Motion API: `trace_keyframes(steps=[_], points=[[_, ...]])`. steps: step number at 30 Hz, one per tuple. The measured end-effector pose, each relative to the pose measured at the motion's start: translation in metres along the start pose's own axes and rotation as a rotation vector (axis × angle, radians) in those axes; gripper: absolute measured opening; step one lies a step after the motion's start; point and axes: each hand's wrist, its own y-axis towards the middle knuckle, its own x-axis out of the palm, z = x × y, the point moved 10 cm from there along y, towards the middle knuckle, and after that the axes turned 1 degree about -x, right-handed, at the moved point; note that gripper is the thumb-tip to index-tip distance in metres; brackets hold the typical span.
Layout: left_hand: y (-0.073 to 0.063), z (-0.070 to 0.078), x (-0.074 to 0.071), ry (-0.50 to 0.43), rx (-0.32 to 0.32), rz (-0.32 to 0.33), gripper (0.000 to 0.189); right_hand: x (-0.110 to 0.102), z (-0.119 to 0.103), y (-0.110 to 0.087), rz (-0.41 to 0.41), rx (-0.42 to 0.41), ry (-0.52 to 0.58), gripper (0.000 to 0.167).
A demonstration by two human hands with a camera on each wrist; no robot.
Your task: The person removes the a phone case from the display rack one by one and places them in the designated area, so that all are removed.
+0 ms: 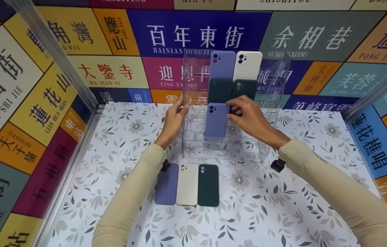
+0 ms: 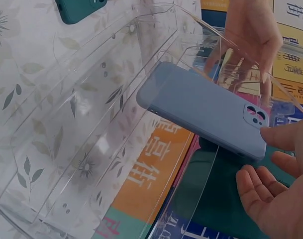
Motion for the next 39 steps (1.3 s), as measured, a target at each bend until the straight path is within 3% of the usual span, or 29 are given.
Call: trace_keyframes(steps=[9,13,23,31,39], points=[[0.0,0.003,0.005,-0.013,0.015,0.001,0.061,0.003,0.002,0.001,-0.02,0.006,-0.018,0.047],[-0.001,0.002,0.006,-0.025,0.007,-0.003,0.061,0.003,0.001,-0.003,-0.01,-0.022,-0.02,0.041],[-0.001,0.0,0.005,-0.008,-0.002,-0.011,0.061,-0.004,0.0,-0.017,0.116,-0.109,0.018,0.017],[-0.001,-0.003,0.003,-0.015,-0.021,-0.013,0.062,-0.032,-0.002,-0.027,0.254,-0.115,0.07,0.021],[-0.001,-0.004,0.001,-0.009,-0.037,-0.023,0.062,-0.048,0.0,-0.039,0.294,-0.091,0.091,0.025]])
